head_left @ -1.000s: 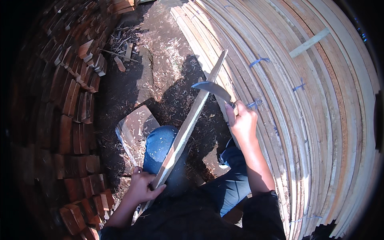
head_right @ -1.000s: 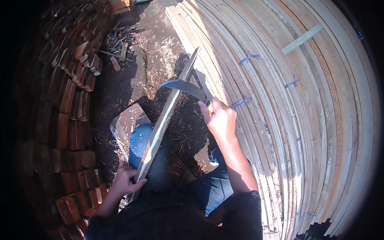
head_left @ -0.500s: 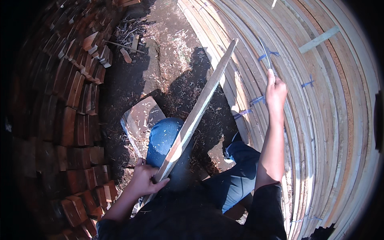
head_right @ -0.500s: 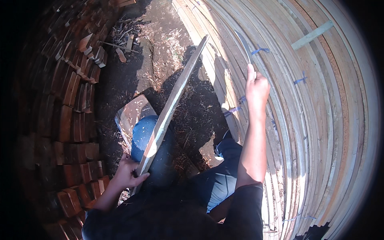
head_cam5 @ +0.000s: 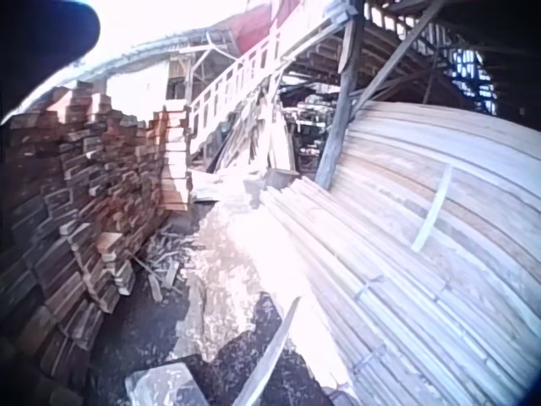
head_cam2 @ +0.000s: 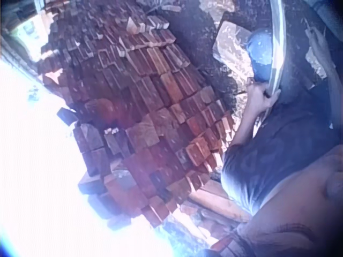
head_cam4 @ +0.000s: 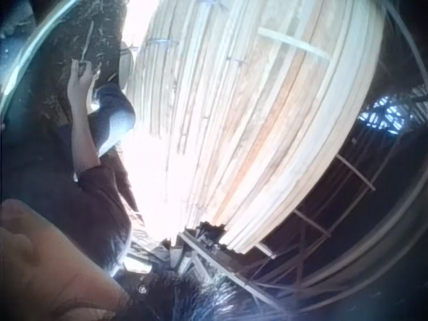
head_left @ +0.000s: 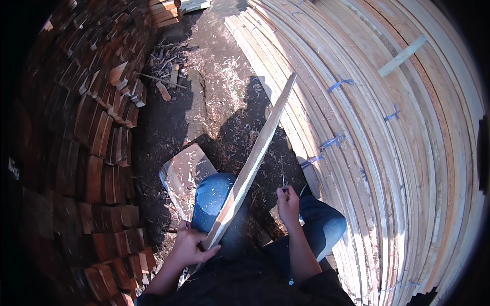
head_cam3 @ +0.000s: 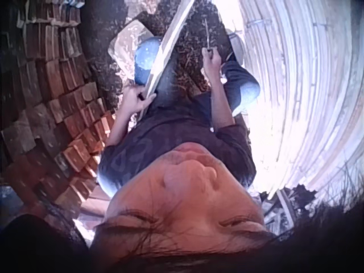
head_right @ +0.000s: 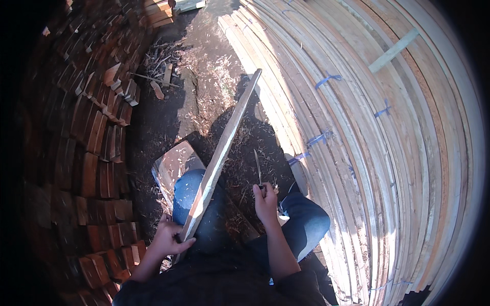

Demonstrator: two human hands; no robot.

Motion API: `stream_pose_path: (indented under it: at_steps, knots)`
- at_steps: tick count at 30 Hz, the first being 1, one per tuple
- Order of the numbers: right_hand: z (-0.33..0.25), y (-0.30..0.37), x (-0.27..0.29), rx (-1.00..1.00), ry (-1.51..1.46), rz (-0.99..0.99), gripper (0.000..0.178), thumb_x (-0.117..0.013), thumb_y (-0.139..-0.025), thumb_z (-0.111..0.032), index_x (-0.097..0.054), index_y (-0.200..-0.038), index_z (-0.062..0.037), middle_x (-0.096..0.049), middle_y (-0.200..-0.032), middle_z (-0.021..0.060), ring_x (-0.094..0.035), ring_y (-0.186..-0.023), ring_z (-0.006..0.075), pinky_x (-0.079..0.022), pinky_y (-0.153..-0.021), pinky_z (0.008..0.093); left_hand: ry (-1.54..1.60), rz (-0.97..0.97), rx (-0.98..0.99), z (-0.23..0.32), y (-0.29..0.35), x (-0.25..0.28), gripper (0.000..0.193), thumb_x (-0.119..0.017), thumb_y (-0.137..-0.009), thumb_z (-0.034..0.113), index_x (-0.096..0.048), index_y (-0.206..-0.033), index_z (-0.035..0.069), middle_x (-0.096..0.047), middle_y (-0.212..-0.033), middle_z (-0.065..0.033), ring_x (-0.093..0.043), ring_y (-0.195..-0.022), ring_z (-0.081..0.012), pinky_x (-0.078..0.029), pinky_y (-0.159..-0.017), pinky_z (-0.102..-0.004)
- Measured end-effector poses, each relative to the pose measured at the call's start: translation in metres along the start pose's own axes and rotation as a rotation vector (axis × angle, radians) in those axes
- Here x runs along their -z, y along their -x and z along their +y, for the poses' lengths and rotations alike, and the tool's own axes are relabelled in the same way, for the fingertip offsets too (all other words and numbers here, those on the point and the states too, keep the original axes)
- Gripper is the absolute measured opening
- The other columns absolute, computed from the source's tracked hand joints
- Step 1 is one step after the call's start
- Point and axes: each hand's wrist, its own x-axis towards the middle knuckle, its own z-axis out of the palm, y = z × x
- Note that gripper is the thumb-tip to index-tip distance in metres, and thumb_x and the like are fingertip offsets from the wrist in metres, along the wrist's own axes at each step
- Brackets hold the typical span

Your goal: The person sits on the ground and uses a curved knife to shave and shape a long wooden plank resting on their lap. They repeatedly scrape the blade along the wood to remove thin shavings, refining the plank's edges and surface.

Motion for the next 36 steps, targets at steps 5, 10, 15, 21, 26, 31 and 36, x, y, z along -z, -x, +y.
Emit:
stream_pose_path:
  at_steps: [5,10,15,21,26,31,36]
  knots:
    - [0.055,0.075,-0.010,-0.208,-0.038,-0.092,0.018,-0.064,-0.092,-0.016,-0.052,-0.102,-0.0049,-0.044,-0.063,-0.0056,-0.040,-0.052,0.0033,-0.032,-0.047,0.0227,-0.057,0.012,-0.030,-0.002,0.001,-0.002,0.034,-0.076,-0.070,0.043,-0.072,-0.070,0.010,-0.057,-0.047,-0.0046,-0.055,-0.046,-0.0246,-0.040,-0.075,-0.0359]
    - [0.028,0.075,0.008,-0.096,-0.071,-0.084,0.017,-0.062,-0.095,-0.018,-0.055,-0.089,-0.0038,-0.041,-0.061,-0.0073,-0.038,-0.054,0.0011,-0.031,-0.048,0.0224,-0.115,0.059,-0.014,0.008,0.001,0.003,0.042,-0.075,-0.073,0.046,-0.070,-0.071,0.005,-0.057,-0.050,-0.0106,-0.059,-0.050,-0.0294,-0.047,-0.068,-0.0402]
    - [-0.026,0.065,0.019,-0.065,-0.294,-0.037,0.023,-0.061,-0.096,-0.017,-0.045,-0.082,-0.0102,-0.040,-0.056,-0.0063,-0.038,-0.042,0.0023,-0.031,-0.037,0.0214,0.061,0.127,0.142,0.022,0.010,-0.002,0.041,-0.075,-0.079,0.041,-0.068,-0.079,0.001,-0.058,-0.055,-0.0160,-0.063,-0.052,-0.0285,-0.049,-0.053,-0.0367]
    - [-0.027,0.095,0.008,-0.182,-0.325,-0.045,0.015,-0.059,-0.097,-0.019,-0.048,-0.089,-0.0129,-0.041,-0.056,-0.0040,-0.036,-0.038,0.0045,-0.028,-0.034,0.0209,0.722,0.049,0.233,0.001,0.023,-0.023,0.020,-0.066,-0.093,0.020,-0.059,-0.093,0.002,-0.061,-0.070,-0.0018,-0.060,-0.060,-0.0082,-0.050,-0.052,-0.0240]
    - [0.006,0.130,0.020,-0.321,-0.359,-0.129,0.014,-0.058,-0.096,-0.020,-0.047,-0.092,-0.0138,-0.044,-0.058,-0.0038,-0.040,-0.039,0.0061,-0.029,-0.033,0.0219,0.721,-0.043,0.331,0.008,0.030,-0.021,0.023,-0.062,-0.095,0.023,-0.054,-0.100,0.002,-0.054,-0.065,-0.0017,-0.056,-0.055,-0.0087,-0.048,-0.050,-0.0245]
    - [0.028,0.137,0.033,-0.468,-0.525,-0.051,0.014,-0.056,-0.097,-0.024,-0.045,-0.096,-0.0152,-0.039,-0.060,-0.0034,-0.039,-0.042,0.0078,-0.030,-0.035,0.0236,0.693,-0.069,0.324,0.017,0.029,-0.031,0.032,-0.052,-0.100,0.030,-0.051,-0.112,0.001,-0.055,-0.070,-0.0068,-0.057,-0.058,-0.0135,-0.047,-0.053,-0.0276]
    - [0.030,0.126,0.033,-0.454,-0.534,-0.059,0.013,-0.056,-0.096,-0.025,-0.046,-0.097,-0.0160,-0.040,-0.060,-0.0028,-0.039,-0.041,0.0082,-0.030,-0.035,0.0234,0.399,0.052,0.197,0.026,0.026,-0.031,0.047,-0.051,-0.100,0.033,-0.045,-0.127,-0.006,-0.062,-0.091,-0.0291,-0.066,-0.090,-0.0360,-0.051,-0.077,-0.0390]
